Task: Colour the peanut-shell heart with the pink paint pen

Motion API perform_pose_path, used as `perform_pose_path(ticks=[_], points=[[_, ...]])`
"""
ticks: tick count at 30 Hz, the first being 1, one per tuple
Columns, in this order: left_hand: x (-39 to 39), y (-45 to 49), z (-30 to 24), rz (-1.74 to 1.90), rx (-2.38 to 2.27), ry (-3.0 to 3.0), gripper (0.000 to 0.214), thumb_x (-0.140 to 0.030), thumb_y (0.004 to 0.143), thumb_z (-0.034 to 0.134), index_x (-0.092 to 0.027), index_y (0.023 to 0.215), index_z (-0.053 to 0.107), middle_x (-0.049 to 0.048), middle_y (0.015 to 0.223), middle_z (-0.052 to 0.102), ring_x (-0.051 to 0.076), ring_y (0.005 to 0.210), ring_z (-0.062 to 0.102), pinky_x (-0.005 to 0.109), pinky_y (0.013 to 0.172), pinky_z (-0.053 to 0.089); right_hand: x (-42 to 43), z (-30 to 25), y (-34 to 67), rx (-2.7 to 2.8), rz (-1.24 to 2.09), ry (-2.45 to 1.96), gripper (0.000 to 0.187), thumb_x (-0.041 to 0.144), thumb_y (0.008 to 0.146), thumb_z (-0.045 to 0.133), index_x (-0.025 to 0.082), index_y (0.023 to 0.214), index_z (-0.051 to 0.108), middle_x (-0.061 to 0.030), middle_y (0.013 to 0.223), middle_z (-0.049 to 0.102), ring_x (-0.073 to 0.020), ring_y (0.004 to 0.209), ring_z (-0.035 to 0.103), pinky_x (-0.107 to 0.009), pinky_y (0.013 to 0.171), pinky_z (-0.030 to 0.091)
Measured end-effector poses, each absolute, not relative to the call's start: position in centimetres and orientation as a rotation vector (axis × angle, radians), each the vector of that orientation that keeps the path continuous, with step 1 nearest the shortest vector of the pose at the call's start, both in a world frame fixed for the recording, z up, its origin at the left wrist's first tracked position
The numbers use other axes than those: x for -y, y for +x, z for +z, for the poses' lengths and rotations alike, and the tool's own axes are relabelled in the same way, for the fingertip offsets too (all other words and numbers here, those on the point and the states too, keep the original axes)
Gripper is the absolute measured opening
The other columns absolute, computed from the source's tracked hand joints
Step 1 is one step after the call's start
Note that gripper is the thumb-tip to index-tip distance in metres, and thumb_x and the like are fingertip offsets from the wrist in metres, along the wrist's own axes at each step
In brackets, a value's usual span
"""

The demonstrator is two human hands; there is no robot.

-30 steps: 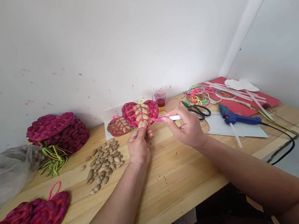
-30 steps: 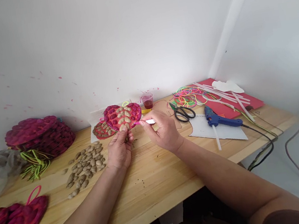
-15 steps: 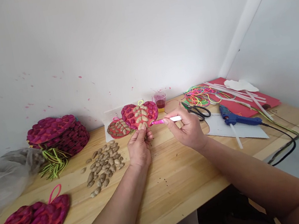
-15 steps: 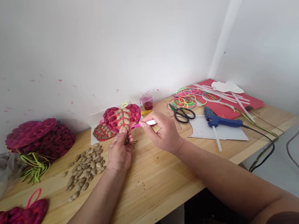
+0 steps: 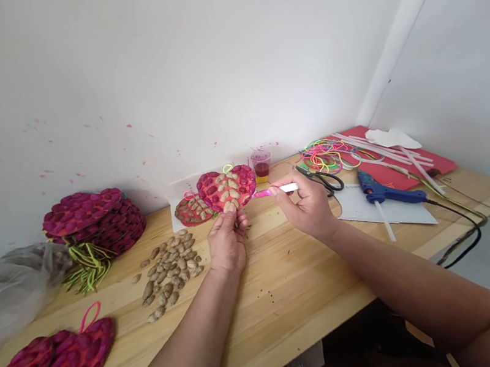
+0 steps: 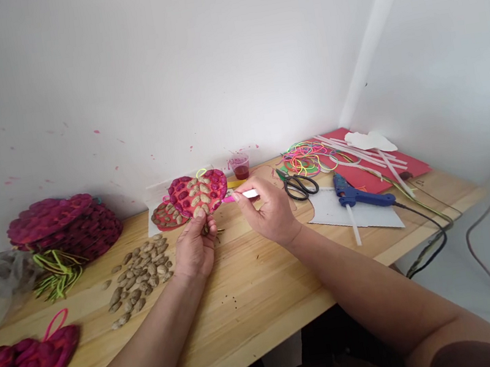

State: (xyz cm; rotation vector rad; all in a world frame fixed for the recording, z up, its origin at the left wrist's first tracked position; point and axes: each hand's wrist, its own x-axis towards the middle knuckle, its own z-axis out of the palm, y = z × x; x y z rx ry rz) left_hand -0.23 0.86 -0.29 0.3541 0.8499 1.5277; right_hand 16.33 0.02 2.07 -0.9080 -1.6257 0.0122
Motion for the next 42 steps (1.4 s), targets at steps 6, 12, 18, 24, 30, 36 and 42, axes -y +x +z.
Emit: perform_pose_path(ticks=[6,12,18,24,30,36,42], points=[[-1.0,-0.4,-0.2,1.501,-0.839,0.316,0.012,-0.007,0.089,0.07,-0.01,0.079,0.075,0.0035,0.068,0.069,0.007,0.057,0.062,0.014,0.053,0.052,0.2,2.1,16.3,1.729,-0.102,-0.838,0.005,0.02,0.095,0.068,0.023,0.092,0.065,-0.0011,0.082,0.074,-0.0154,0.076,0.069,-0.03,0.073,0.056],[-0.9,-0.3,-0.2,1.522,-0.822,0.304,0.011,-0.006,0.089,0.071,-0.009,0.079,0.075,0.0037,0.069,0.069,0.007,0.058,0.063,0.014,0.054,0.053,0.3,2.0,16.1,1.746,-0.201,-0.812,0.007,0.018,0.094,0.067,0.025,0.095,0.066,-0.0022,0.084,0.076,-0.0182,0.077,0.07,-0.034,0.072,0.056],[-1.0,-0.4,-0.2,1.509,-0.824,0.291,0.01,-0.006,0.085,0.075,-0.01,0.076,0.073,0.004,0.069,0.069,0.008,0.059,0.063,0.014,0.054,0.053,0.3,2.1,16.2,1.751,-0.165,-0.817,0.005,0.02,0.095,0.066,0.025,0.095,0.067,-0.0016,0.083,0.076,-0.0176,0.076,0.07,-0.034,0.072,0.056],[-1.0,-0.5,-0.1,1.486,-0.828,0.279,0.018,-0.005,0.091,0.067,-0.01,0.074,0.072,0.0043,0.068,0.068,0.007,0.058,0.062,0.014,0.053,0.052,0.3,2.3,16.5,1.685,-0.096,-0.825,0.005,0.019,0.095,0.067,0.023,0.092,0.065,-0.0009,0.081,0.073,-0.015,0.071,0.067,-0.031,0.068,0.053],[-0.9,-0.7,0.1,1.435,-0.844,0.286,0.02,-0.004,0.094,0.063,-0.009,0.077,0.073,0.0054,0.068,0.068,0.007,0.056,0.061,0.013,0.05,0.05,0.0,2.4,16.8,1.632,0.045,-0.866,0.005,0.023,0.095,0.067,0.022,0.09,0.065,-0.0003,0.079,0.071,-0.0124,0.066,0.063,-0.027,0.062,0.05],[-0.9,-0.7,0.4,1.422,-0.849,0.297,0.02,-0.005,0.093,0.064,-0.01,0.075,0.072,0.0049,0.067,0.066,0.007,0.053,0.058,0.012,0.049,0.048,-0.1,2.4,17.1,1.6,0.088,-0.845,0.007,0.027,0.097,0.065,0.023,0.091,0.064,-0.0008,0.08,0.071,-0.0132,0.067,0.062,-0.03,0.065,0.051],[-1.0,-0.7,0.2,1.404,-0.851,0.306,0.014,-0.005,0.089,0.069,-0.011,0.077,0.072,0.0044,0.068,0.066,0.007,0.054,0.058,0.013,0.049,0.049,-0.1,2.3,17.2,1.625,0.097,-0.873,0.009,0.029,0.097,0.065,0.023,0.09,0.064,-0.0011,0.081,0.072,-0.0137,0.067,0.062,-0.03,0.064,0.051]])
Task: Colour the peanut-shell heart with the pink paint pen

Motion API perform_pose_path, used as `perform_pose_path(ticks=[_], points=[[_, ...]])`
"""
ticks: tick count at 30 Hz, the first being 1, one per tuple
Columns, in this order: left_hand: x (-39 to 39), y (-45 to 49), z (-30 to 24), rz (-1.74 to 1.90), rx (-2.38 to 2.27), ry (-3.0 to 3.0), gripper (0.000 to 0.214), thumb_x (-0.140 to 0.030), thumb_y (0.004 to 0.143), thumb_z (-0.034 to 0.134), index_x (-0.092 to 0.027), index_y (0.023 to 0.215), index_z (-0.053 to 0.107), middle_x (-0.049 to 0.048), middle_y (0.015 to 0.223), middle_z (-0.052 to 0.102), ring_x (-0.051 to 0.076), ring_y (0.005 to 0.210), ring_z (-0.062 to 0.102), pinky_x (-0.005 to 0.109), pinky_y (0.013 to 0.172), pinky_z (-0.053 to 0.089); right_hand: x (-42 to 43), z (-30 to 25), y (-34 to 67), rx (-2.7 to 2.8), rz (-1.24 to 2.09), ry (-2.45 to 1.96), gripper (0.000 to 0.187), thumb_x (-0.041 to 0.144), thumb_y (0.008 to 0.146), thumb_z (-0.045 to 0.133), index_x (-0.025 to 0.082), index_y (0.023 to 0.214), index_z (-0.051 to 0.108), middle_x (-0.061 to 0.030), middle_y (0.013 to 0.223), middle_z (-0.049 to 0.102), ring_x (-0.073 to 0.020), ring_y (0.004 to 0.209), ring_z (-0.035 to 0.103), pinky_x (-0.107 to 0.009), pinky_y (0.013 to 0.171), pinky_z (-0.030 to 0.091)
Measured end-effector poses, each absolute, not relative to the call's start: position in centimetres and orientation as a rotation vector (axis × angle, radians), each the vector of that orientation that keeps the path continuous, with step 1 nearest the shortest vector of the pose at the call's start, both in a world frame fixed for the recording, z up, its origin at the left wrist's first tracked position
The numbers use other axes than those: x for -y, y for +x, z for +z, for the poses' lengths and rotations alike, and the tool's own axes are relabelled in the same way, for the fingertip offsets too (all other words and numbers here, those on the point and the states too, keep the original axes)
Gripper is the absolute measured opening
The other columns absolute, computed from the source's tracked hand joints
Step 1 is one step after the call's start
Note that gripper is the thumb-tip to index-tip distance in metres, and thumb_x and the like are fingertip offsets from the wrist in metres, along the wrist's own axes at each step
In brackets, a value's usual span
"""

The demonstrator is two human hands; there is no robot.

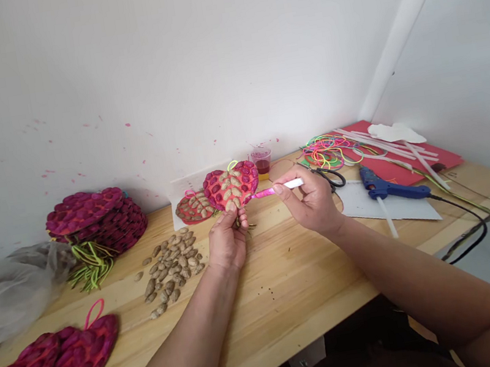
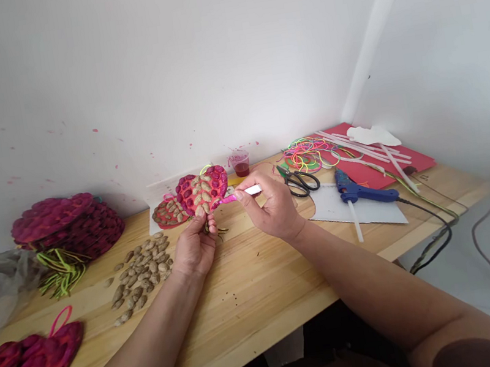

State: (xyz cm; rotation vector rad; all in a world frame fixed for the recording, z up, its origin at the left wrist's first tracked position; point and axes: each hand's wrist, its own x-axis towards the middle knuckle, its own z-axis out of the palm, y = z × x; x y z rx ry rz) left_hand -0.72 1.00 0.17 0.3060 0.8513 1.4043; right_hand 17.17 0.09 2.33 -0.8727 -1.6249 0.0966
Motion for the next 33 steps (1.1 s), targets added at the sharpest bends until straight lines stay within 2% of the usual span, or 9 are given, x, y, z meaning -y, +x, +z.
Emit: perform_pose_path(ticks=[8,17,24,29,33], points=[[-1.06,-0.85,-0.12,1.401,-0.843,0.314,0.016,-0.005,0.091,0.066,-0.01,0.076,0.071,0.0051,0.067,0.066,0.007,0.054,0.058,0.013,0.049,0.048,-0.19,2.23,17.31,1.604,0.112,-0.858,0.008,0.028,0.096,0.066,0.023,0.091,0.064,-0.0007,0.081,0.072,-0.0135,0.067,0.062,-0.031,0.066,0.051],[-0.98,-0.77,-0.3,1.414,-0.849,0.421,0.008,-0.008,0.081,0.08,-0.009,0.077,0.073,0.0049,0.068,0.066,0.007,0.055,0.059,0.013,0.05,0.048,-0.37,2.12,17.43,1.599,0.079,-0.887,0.01,0.031,0.097,0.065,0.023,0.091,0.063,-0.0016,0.082,0.072,-0.0145,0.068,0.061,-0.032,0.066,0.049],[-0.99,-0.81,-0.11,1.41,-0.861,0.368,0.015,-0.005,0.088,0.069,-0.01,0.074,0.072,0.0049,0.067,0.067,0.007,0.055,0.058,0.013,0.05,0.048,-0.26,2.14,17.36,1.604,0.145,-0.872,0.007,0.027,0.096,0.065,0.023,0.09,0.064,0.0,0.08,0.07,-0.0137,0.069,0.062,-0.03,0.066,0.05],[-0.99,-0.8,-0.16,1.411,-0.849,0.362,0.012,-0.005,0.086,0.073,-0.009,0.075,0.072,0.0051,0.068,0.066,0.007,0.054,0.058,0.014,0.05,0.048,-0.31,2.1,17.36,1.589,0.12,-0.877,0.009,0.028,0.097,0.065,0.023,0.09,0.064,-0.0005,0.081,0.07,-0.0142,0.07,0.062,-0.031,0.067,0.049],[-0.98,-0.79,-0.11,1.409,-0.849,0.349,0.015,-0.004,0.088,0.069,-0.009,0.075,0.072,0.0051,0.067,0.066,0.007,0.054,0.058,0.013,0.049,0.049,-0.31,2.07,17.36,1.593,0.165,-0.87,0.009,0.028,0.097,0.065,0.023,0.091,0.064,0.0001,0.08,0.07,-0.0132,0.067,0.061,-0.03,0.065,0.049]])
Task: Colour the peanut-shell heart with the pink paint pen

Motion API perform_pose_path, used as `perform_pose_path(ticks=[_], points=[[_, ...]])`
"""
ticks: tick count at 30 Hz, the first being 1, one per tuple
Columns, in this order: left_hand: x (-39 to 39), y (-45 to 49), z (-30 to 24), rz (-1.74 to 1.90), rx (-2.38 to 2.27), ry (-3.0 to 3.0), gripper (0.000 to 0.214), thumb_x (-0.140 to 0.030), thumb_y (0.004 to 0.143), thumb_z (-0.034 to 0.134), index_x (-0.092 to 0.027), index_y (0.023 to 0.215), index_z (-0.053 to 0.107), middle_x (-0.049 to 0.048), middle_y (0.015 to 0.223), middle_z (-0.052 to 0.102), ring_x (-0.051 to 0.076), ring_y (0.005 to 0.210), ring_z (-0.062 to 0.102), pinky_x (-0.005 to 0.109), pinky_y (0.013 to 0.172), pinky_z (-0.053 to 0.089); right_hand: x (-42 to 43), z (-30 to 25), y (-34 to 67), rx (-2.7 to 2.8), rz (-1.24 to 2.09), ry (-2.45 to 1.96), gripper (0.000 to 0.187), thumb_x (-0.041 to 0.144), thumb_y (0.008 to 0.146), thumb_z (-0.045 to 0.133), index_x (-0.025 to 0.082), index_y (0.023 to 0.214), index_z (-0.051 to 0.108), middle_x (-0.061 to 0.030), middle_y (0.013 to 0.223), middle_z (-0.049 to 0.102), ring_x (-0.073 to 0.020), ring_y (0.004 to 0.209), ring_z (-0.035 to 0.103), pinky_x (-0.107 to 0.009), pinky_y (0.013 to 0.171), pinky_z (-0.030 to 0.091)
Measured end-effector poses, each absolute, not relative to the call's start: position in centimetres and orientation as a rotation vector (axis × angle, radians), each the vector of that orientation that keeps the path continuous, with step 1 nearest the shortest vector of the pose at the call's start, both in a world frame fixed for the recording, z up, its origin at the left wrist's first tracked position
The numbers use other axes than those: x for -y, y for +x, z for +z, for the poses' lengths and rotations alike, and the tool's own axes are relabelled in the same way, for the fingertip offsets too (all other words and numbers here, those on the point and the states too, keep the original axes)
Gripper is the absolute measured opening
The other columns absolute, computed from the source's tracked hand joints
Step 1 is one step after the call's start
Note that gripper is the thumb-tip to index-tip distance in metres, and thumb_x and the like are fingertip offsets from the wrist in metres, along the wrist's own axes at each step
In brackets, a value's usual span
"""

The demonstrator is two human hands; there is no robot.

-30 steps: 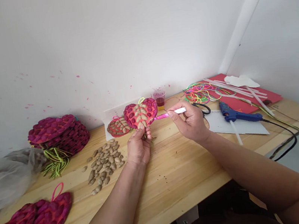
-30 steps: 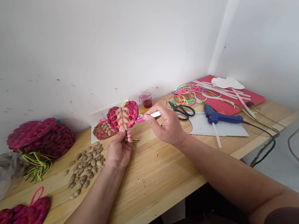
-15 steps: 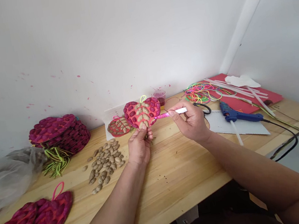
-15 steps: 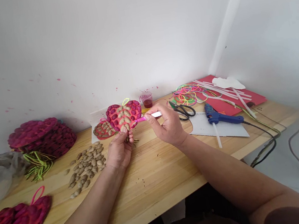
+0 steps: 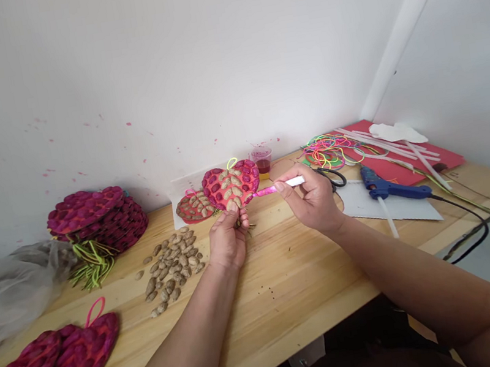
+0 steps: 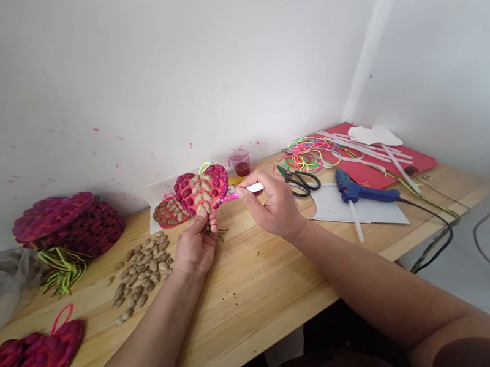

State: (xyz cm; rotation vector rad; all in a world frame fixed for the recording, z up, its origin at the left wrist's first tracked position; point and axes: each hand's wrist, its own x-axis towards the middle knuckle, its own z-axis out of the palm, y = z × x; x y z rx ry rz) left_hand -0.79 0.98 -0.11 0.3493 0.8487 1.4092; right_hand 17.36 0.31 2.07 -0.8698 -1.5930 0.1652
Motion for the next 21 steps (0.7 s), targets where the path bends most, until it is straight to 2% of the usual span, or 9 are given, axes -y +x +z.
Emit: perform_pose_path(ticks=[5,12,21], points=[[-0.94,-0.75,-0.2,1.419,-0.84,0.378,0.016,-0.004,0.089,0.068,-0.009,0.075,0.073,0.0044,0.066,0.068,0.006,0.054,0.059,0.013,0.051,0.05,-0.37,2.13,17.35,1.591,0.093,-0.877,0.009,0.028,0.097,0.065,0.022,0.091,0.064,-0.0003,0.08,0.07,-0.0134,0.068,0.061,-0.03,0.065,0.048],[-0.95,-0.5,-0.59,1.479,-0.859,0.433,0.007,-0.008,0.083,0.078,-0.009,0.077,0.076,0.0037,0.068,0.071,0.006,0.056,0.062,0.013,0.053,0.053,0.12,2.27,16.91,1.649,0.05,-0.867,0.006,0.024,0.097,0.065,0.022,0.091,0.064,-0.0003,0.08,0.071,-0.0131,0.068,0.062,-0.029,0.065,0.049],[-0.98,-0.43,-0.61,1.494,-0.851,0.423,0.007,-0.01,0.076,0.085,-0.01,0.076,0.078,0.0031,0.067,0.071,0.006,0.056,0.063,0.013,0.053,0.053,-0.24,2.21,17.18,1.623,0.032,-0.917,0.009,0.026,0.097,0.065,0.022,0.089,0.063,-0.0004,0.08,0.071,-0.0136,0.068,0.061,-0.03,0.064,0.047]])
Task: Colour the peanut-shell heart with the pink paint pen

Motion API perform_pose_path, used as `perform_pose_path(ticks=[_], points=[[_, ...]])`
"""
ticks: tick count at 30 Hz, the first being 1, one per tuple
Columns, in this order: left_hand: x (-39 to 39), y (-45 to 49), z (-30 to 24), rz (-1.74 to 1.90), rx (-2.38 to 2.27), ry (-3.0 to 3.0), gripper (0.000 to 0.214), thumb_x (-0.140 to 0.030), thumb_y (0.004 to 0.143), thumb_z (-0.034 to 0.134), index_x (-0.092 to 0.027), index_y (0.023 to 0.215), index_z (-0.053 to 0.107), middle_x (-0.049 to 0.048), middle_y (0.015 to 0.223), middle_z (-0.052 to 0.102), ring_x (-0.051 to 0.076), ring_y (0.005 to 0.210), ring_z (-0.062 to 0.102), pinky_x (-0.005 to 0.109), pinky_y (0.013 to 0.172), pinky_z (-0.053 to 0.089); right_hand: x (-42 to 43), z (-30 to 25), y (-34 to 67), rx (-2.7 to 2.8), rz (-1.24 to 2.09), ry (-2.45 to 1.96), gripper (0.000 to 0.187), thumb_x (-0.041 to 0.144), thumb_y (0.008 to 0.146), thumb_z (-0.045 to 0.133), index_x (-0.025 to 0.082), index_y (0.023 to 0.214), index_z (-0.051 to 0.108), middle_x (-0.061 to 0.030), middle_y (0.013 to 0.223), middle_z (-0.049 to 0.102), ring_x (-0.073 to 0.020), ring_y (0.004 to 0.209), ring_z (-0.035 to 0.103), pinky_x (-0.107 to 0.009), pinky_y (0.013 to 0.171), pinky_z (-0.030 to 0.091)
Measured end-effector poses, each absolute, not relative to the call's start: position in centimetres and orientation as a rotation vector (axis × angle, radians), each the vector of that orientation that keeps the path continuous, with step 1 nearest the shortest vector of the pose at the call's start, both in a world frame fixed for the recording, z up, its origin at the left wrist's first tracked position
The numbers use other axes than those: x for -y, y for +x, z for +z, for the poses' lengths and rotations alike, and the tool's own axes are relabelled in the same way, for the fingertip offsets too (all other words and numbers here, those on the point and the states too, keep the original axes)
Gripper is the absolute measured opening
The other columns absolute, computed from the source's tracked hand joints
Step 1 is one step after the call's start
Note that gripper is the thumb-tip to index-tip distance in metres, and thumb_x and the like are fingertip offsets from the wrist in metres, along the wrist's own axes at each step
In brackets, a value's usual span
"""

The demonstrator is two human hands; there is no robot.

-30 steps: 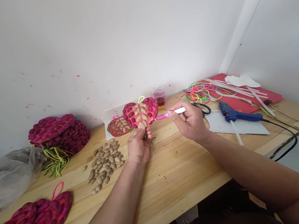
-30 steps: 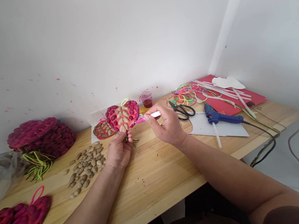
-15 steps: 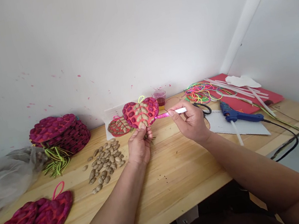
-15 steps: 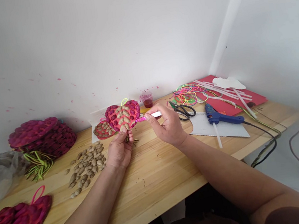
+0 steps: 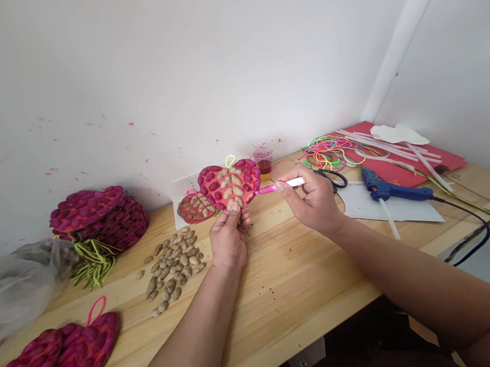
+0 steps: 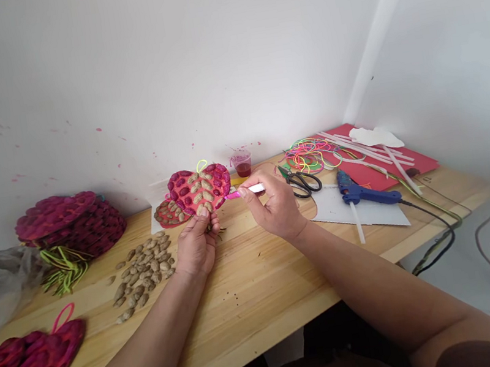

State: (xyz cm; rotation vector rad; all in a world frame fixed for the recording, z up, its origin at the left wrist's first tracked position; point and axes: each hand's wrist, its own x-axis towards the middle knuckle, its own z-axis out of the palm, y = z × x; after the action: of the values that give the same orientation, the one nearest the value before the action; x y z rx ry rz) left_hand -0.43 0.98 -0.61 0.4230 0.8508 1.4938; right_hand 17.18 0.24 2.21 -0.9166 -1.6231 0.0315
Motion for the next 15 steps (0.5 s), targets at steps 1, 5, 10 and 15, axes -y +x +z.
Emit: perform_pose_path(ticks=[1,5,10,15], points=[[-0.99,-0.41,-0.62,1.497,-0.847,0.425,0.008,-0.01,0.075,0.086,-0.01,0.076,0.078,0.0031,0.067,0.071,0.006,0.056,0.063,0.013,0.053,0.053,-0.26,2.19,17.15,1.619,0.038,-0.913,0.008,0.026,0.097,0.065,0.022,0.09,0.064,-0.0004,0.08,0.071,-0.0134,0.068,0.061,-0.03,0.064,0.046],[-1.02,-0.41,-0.69,1.498,-0.855,0.427,0.01,-0.011,0.074,0.087,-0.01,0.076,0.078,0.0028,0.067,0.071,0.006,0.056,0.063,0.014,0.054,0.053,-0.18,2.12,16.99,1.614,0.081,-0.886,0.007,0.025,0.097,0.065,0.022,0.091,0.065,-0.0002,0.081,0.072,-0.0121,0.066,0.061,-0.028,0.061,0.046],[-0.94,-0.47,-0.63,1.504,-0.869,0.42,0.012,-0.012,0.072,0.089,-0.011,0.077,0.078,0.0029,0.068,0.071,0.006,0.058,0.063,0.014,0.055,0.053,-0.2,2.08,17.06,1.61,0.035,-0.914,0.007,0.025,0.096,0.066,0.022,0.09,0.064,-0.0001,0.079,0.071,-0.0133,0.068,0.062,-0.03,0.064,0.047],[-0.89,-0.45,-0.49,1.494,-0.87,0.417,0.012,-0.013,0.071,0.089,-0.011,0.075,0.078,0.0033,0.068,0.071,0.006,0.057,0.063,0.014,0.054,0.053,-0.28,1.95,17.02,1.605,0.12,-0.879,0.007,0.026,0.098,0.065,0.022,0.092,0.064,0.0002,0.082,0.072,-0.0116,0.067,0.062,-0.027,0.061,0.048]])
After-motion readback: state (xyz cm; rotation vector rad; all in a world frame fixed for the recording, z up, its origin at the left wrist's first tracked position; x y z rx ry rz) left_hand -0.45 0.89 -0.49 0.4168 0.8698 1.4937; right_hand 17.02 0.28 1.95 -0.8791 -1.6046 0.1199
